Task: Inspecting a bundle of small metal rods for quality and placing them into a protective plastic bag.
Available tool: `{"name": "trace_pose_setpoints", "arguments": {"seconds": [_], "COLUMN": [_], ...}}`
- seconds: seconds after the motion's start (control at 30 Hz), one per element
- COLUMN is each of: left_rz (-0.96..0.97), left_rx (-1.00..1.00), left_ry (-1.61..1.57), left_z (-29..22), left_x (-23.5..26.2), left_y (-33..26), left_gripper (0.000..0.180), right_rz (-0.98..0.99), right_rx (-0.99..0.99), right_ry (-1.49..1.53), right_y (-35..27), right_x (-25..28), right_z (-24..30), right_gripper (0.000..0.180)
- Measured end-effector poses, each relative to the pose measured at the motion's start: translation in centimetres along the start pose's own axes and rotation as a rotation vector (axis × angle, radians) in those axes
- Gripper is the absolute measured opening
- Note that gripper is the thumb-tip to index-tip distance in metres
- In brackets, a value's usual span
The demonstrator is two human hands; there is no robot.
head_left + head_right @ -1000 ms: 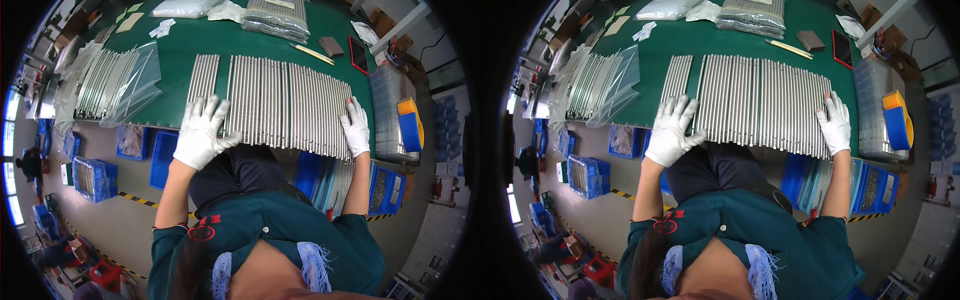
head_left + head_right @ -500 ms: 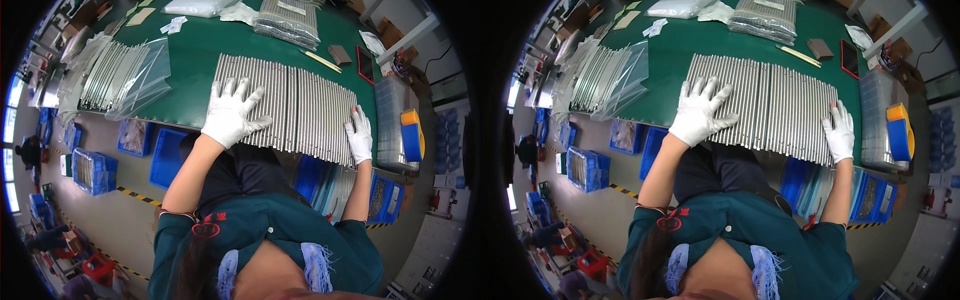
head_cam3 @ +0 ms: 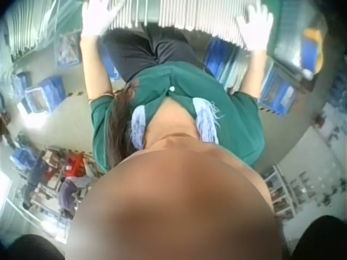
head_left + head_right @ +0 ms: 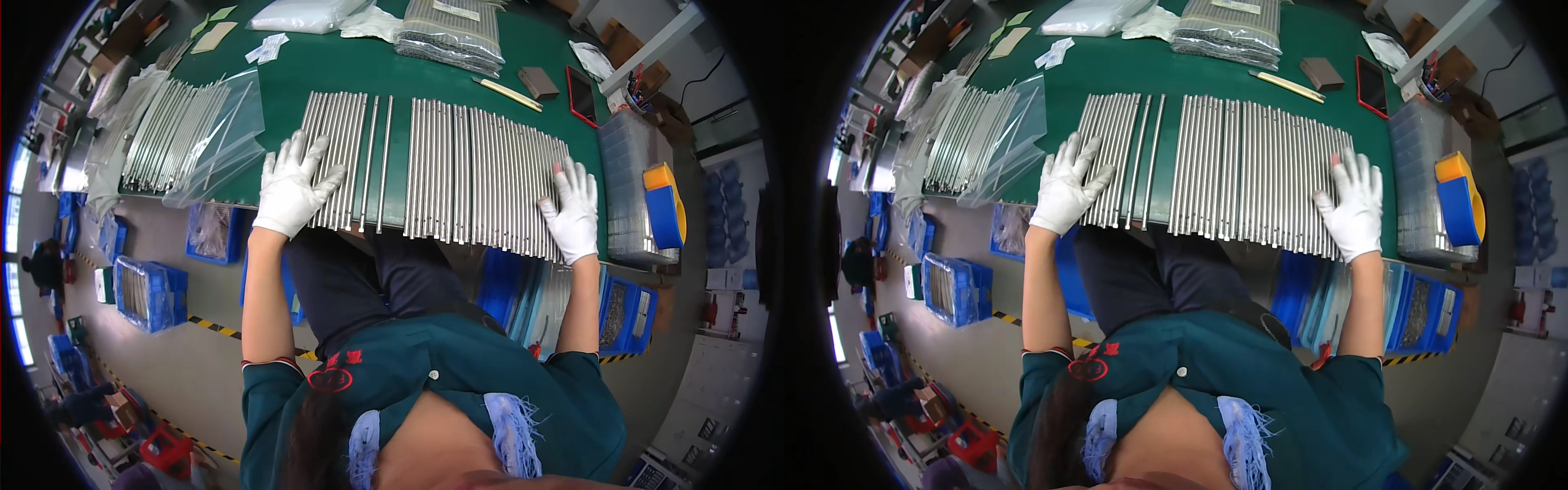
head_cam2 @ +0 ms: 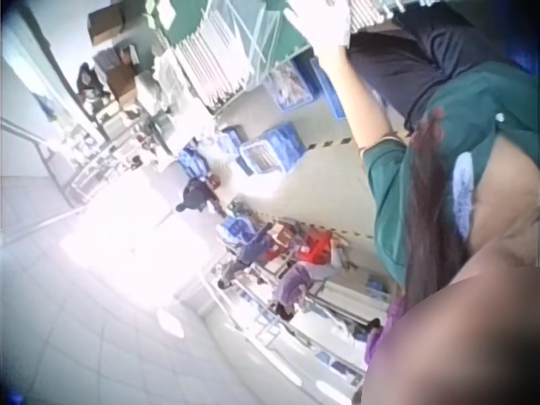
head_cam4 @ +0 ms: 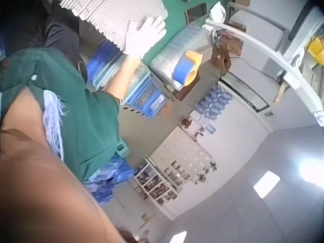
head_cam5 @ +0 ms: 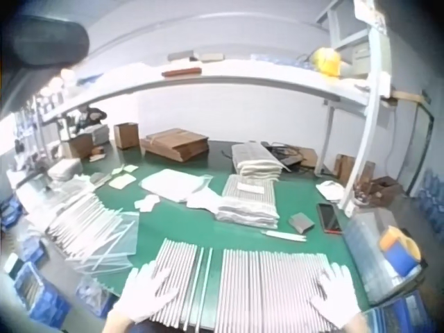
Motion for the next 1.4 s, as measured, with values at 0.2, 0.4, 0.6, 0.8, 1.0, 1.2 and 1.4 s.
{"name": "trace_pose_setpoints", "arguments": {"seconds": [0.2, 0.4, 0.6, 0.8, 1.0, 1.2, 1.4], "left_rz": [-0.074, -0.081, -0.075, -0.061, -0.076, -0.026, -0.091], "left_rx": [-0.031, -0.023, -0.021, -0.022, -0.037, -0.030, -0.046], "left_ry": [0.009, -0.004, -0.001, -0.036, 0.027, 0.085, 0.051], "left_z": [-0.8, -0.8, -0.9, -0.5, -0.8, -0.6, -0.8], "left_x": [-0.1, 0.2, 0.0, -0.1, -0.1, -0.4, -0.3], "left_y": [0.0, 0.0, 0.1, 0.0, 0.2, 0.2, 0.0], "left_gripper": [0.063, 0.061, 0.062, 0.062, 0.061, 0.057, 0.059], "right_rz": [0.104, 0.118, -0.029, -0.038, 0.090, 0.149, 0.053], "right_rx": [0.330, 0.403, 0.500, 0.538, 0.046, 0.175, 0.318], "right_ry": [0.213, 0.243, 0.297, 0.531, 0.016, 0.072, 0.121], "right_y": [3.5, 5.9, 8.0, 6.5, 0.8, 1.4, 4.0], "right_x": [0.5, 0.0, 0.0, 3.2, 0.4, -0.8, -1.0], "right_z": [10.4, 14.9, 19.9, 18.4, -0.4, 3.2, 9.3], "right_gripper": [0.057, 0.058, 0.058, 0.059, 0.057, 0.055, 0.053]}}
Point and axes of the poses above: each hand's wrist, its own y-axis towards the middle knuckle, its own x-axis out of the back of the hand, z = x × y, the point moved 5 cm from there along y, towards the middle knuckle, and after that the axes turned 10 degrees about x, right-handed, at the moved point
